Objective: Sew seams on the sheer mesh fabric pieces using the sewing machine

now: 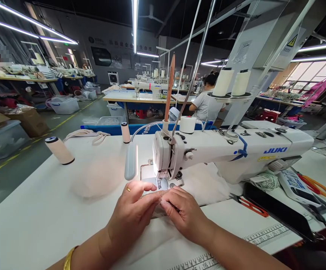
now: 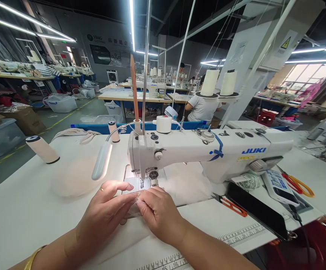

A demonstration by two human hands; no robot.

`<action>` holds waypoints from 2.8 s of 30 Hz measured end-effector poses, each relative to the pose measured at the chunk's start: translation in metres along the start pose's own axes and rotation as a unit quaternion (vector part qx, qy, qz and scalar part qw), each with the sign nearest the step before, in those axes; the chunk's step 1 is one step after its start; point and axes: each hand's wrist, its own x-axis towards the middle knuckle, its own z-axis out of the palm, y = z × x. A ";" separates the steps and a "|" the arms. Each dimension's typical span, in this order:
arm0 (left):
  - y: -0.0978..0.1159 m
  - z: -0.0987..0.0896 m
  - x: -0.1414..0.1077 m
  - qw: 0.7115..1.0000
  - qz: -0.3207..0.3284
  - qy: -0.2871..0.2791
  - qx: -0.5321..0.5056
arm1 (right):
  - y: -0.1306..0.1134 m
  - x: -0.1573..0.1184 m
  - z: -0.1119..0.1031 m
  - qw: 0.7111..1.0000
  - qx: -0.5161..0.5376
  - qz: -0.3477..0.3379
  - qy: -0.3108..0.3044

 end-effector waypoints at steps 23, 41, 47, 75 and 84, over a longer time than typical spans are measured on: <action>0.002 0.005 -0.005 0.992 -0.088 -0.064 -0.057 | 0.002 -0.001 -0.001 0.998 0.049 -0.015 0.040; 0.030 -0.004 0.006 0.946 -0.206 -0.247 -0.041 | -0.021 0.027 -0.042 0.964 -0.007 0.183 -0.195; 0.010 0.010 -0.004 0.976 -0.098 -0.192 0.027 | 0.006 0.040 -0.009 0.971 -0.124 0.149 -0.140; 0.004 0.020 -0.009 0.977 -0.054 -0.196 0.064 | 0.029 0.011 -0.011 0.958 -0.255 -0.063 -0.113; 0.005 0.019 -0.003 0.970 -0.067 -0.218 0.085 | 0.037 0.010 -0.008 0.962 -0.255 -0.034 -0.093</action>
